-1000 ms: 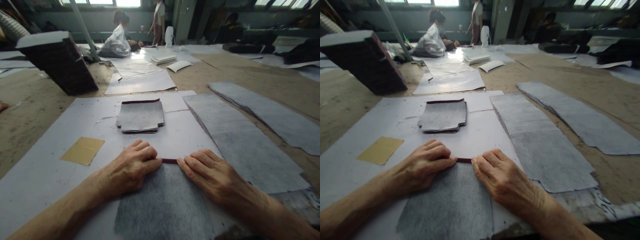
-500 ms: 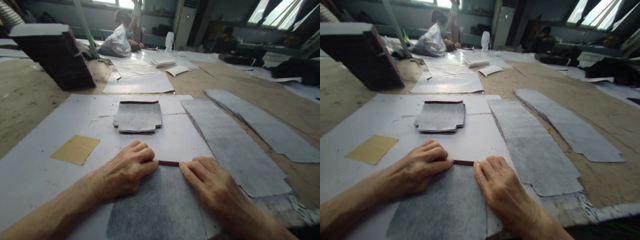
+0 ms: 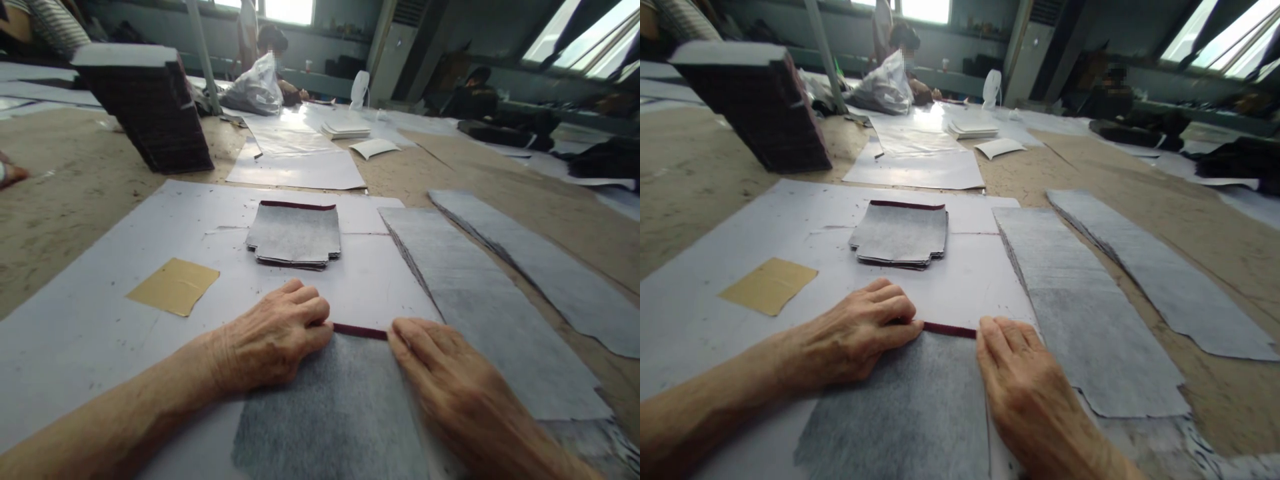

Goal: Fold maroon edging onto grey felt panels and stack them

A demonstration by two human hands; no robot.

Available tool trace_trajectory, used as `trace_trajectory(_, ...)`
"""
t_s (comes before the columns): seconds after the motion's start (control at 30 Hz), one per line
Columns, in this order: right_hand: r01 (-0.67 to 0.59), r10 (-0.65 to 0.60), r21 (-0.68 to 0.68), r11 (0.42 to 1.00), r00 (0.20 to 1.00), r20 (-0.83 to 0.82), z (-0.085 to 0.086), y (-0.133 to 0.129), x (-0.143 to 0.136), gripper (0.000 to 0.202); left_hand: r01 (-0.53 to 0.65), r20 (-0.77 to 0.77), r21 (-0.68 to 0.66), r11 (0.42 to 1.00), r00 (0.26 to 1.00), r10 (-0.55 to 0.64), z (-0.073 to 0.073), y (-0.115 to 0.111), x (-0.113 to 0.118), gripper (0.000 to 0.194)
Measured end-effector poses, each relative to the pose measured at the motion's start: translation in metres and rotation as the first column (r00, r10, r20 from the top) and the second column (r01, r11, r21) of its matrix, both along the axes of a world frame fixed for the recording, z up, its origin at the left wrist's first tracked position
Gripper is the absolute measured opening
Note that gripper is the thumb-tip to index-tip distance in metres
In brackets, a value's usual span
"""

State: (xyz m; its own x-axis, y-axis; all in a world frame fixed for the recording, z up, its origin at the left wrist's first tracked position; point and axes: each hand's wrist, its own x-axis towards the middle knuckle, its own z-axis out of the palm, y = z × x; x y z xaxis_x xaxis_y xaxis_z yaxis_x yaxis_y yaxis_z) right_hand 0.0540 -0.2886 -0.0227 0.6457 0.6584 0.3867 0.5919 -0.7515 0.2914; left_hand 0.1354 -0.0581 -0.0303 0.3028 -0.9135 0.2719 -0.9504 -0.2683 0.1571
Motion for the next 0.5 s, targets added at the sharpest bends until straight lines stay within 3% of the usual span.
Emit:
trace_trajectory(0.13, 0.041, -0.056, 0.143, 0.989, 0.993, 0.105, 0.002, 0.015, 0.002, 0.029, 0.006, 0.002, -0.010, 1.000, 1.000, -0.006, -0.001, 0.000, 0.000, 0.019)
trace_trajectory(0.3, -0.017, 0.033, 0.269, 0.963, 0.998, -0.056, -0.006, 0.050, 0.011, 0.033, -0.001, -0.011, -0.026, 1.000, 1.000, 0.001, 0.000, -0.002, -0.001, 0.024)
trace_trajectory(0.5, -0.035, 0.098, 0.416, 0.909, 0.986, -0.132, -0.019, 0.045, 0.015, 0.031, -0.040, -0.198, -0.100, 0.994, 0.980, 0.019, 0.002, 0.015, 0.006, 0.029)
